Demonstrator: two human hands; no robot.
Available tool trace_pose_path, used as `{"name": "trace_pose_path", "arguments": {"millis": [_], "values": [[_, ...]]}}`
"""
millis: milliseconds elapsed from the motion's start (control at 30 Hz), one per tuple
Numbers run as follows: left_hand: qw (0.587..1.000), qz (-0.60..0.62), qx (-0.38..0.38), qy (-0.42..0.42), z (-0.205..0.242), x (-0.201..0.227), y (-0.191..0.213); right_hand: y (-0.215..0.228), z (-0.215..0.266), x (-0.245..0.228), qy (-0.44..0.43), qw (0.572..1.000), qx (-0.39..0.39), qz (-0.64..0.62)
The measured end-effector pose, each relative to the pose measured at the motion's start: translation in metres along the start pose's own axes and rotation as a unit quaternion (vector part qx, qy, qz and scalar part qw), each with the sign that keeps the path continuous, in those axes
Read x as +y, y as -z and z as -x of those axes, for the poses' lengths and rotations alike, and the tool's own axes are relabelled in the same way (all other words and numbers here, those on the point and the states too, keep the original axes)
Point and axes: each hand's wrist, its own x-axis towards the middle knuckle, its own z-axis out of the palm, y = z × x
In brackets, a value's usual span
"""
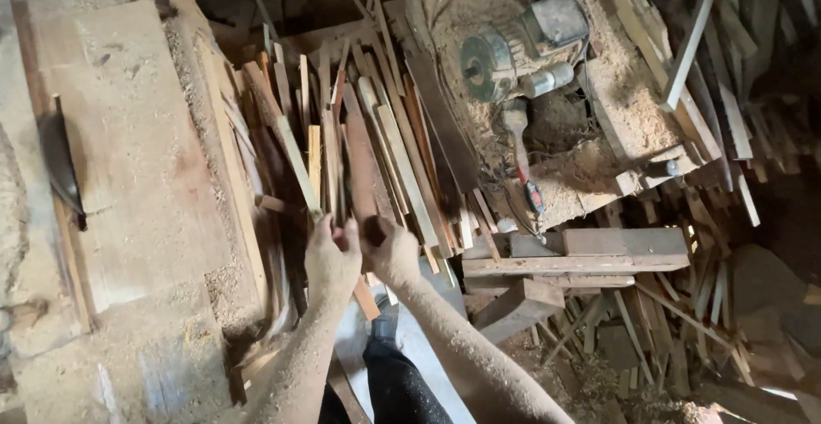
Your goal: Feeding thin wooden strips through a table saw to trim or shape them in a workshop environment.
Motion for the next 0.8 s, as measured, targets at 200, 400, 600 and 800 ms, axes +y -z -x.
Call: {"name": "trace_pose_path", "arguments": {"millis": [200, 400, 600, 800], "values": [[0.905, 0.136, -0.252, 0.315, -0.021, 0.040, 0.042, 0.051, 0.021, -0.031, 0.201, 0.964, -0.096, -0.148], [0.940, 0.047, -0.178, 0.288, -0.022, 0.012, 0.041, 0.036, -0.047, 0.068, 0.020, 0.960, 0.079, 0.268], [0.994, -0.080, -0.043, 0.060, -0.020, 0.009, 0.025, 0.041, -0.031, 0.010, 0.002, 0.997, 0.046, 0.064], [0.992, -0.052, -0.067, -0.097, -0.017, 0.048, 0.029, 0.050, -0.004, -0.002, 0.128, 0.990, 0.021, -0.059]]}}
